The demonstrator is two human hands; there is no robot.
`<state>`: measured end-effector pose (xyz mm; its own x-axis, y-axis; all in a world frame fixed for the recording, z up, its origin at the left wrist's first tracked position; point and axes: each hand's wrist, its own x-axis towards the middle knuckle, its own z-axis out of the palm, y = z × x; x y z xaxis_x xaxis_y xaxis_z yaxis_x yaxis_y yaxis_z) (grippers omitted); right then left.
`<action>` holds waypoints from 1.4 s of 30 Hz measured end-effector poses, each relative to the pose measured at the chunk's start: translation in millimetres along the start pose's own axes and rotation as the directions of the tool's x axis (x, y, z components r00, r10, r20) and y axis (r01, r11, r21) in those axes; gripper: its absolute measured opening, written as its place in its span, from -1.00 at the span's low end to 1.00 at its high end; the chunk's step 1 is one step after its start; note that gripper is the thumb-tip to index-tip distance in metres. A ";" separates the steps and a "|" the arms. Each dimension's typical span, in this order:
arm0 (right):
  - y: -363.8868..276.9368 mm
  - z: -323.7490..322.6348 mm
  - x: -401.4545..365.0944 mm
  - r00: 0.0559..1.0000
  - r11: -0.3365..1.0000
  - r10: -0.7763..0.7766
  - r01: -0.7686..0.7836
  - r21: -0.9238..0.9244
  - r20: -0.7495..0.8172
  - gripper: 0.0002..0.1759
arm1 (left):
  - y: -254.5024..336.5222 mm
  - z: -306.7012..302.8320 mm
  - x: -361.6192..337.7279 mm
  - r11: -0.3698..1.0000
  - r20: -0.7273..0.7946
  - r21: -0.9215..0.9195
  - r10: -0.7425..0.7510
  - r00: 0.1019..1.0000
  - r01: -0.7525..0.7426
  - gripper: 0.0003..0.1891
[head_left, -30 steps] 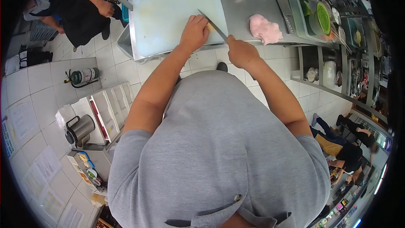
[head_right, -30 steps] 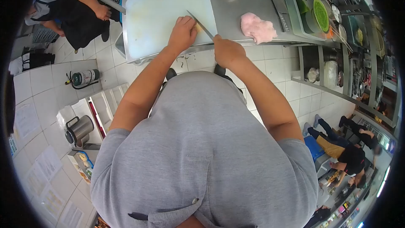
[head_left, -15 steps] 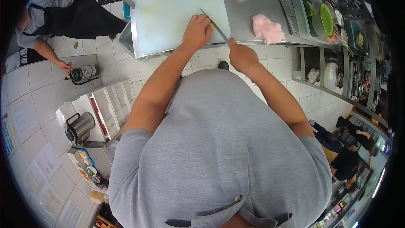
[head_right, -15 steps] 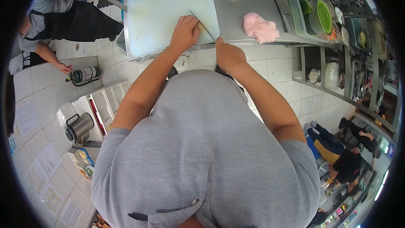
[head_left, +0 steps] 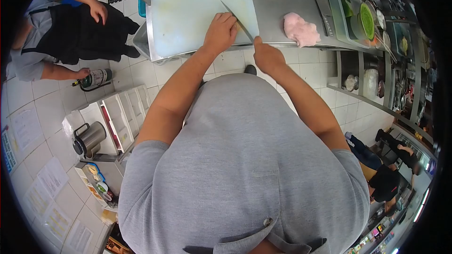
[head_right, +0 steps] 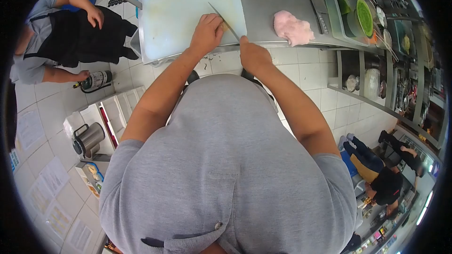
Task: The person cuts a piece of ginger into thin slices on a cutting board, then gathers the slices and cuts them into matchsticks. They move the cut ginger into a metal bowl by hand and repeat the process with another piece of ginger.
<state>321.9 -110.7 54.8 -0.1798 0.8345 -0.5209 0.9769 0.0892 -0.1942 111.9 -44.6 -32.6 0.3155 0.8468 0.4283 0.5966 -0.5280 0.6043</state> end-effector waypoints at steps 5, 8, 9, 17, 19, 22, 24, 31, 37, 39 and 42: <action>-9.5 -43.7 -3.8 0.999 0.999 -0.034 0.034 -0.011 0.018 -0.71 | -1.9 -1.2 1.3 1.000 -0.006 0.002 0.028 1.000 -0.028 -0.80; -7.3 -25.2 -13.8 0.999 1.000 0.006 -0.005 -0.019 0.038 -0.71 | 0.0 0.0 -0.7 1.000 -0.036 -0.029 -0.001 0.999 -0.001 -0.78; -4.5 -13.4 -7.9 0.999 1.000 0.001 0.000 -0.027 0.044 -0.71 | -0.2 0.4 -1.0 1.000 -0.042 -0.030 -0.010 0.999 0.008 -0.78; -11.4 -46.8 -4.2 0.998 0.997 -0.066 0.066 -0.033 0.006 -0.72 | -5.8 1.7 -0.5 0.999 -0.066 -0.034 0.030 0.997 -0.032 -0.77; -4.5 -25.7 -10.7 0.999 0.998 -0.032 0.033 -0.048 0.020 -0.69 | -2.7 -1.0 0.6 0.999 -0.065 -0.049 0.018 0.998 -0.021 -0.76; -0.5 -2.9 2.0 1.000 1.000 -0.017 0.017 0.001 -0.005 -0.69 | -2.4 0.7 -1.3 0.998 -0.067 -0.063 0.015 0.998 -0.019 -0.76; -5.0 -14.2 18.2 0.999 0.999 -0.044 0.045 0.007 -0.020 -0.68 | -6.0 -3.5 -0.9 0.997 -0.056 -0.057 0.045 0.997 -0.049 -0.75; -5.0 -26.8 -15.7 0.999 0.999 -0.017 0.016 0.033 0.036 -0.72 | -3.6 -2.2 1.4 0.997 -0.035 -0.064 -0.041 0.999 0.038 -0.73; -6.7 -27.0 8.0 0.999 0.998 -0.036 0.035 0.048 0.032 -0.72 | -3.6 -4.7 -3.1 0.999 0.014 -0.049 -0.004 1.000 0.005 -0.75; -8.8 -48.1 8.7 0.997 0.998 -0.066 0.066 0.020 0.026 -0.72 | -4.1 -7.2 2.3 0.997 0.042 -0.059 -0.050 0.998 0.052 -0.80; -7.2 -38.6 -14.5 0.998 0.998 -0.060 0.059 0.002 0.016 -0.72 | -4.8 -5.1 0.8 0.993 0.032 -0.080 -0.088 0.996 0.091 -0.79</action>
<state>321.9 -102.5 95.8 -0.2393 0.8192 -0.5213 0.9642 0.1373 -0.2269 105.5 -41.7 -31.7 0.2853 0.8917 0.3514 0.5615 -0.4526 0.6928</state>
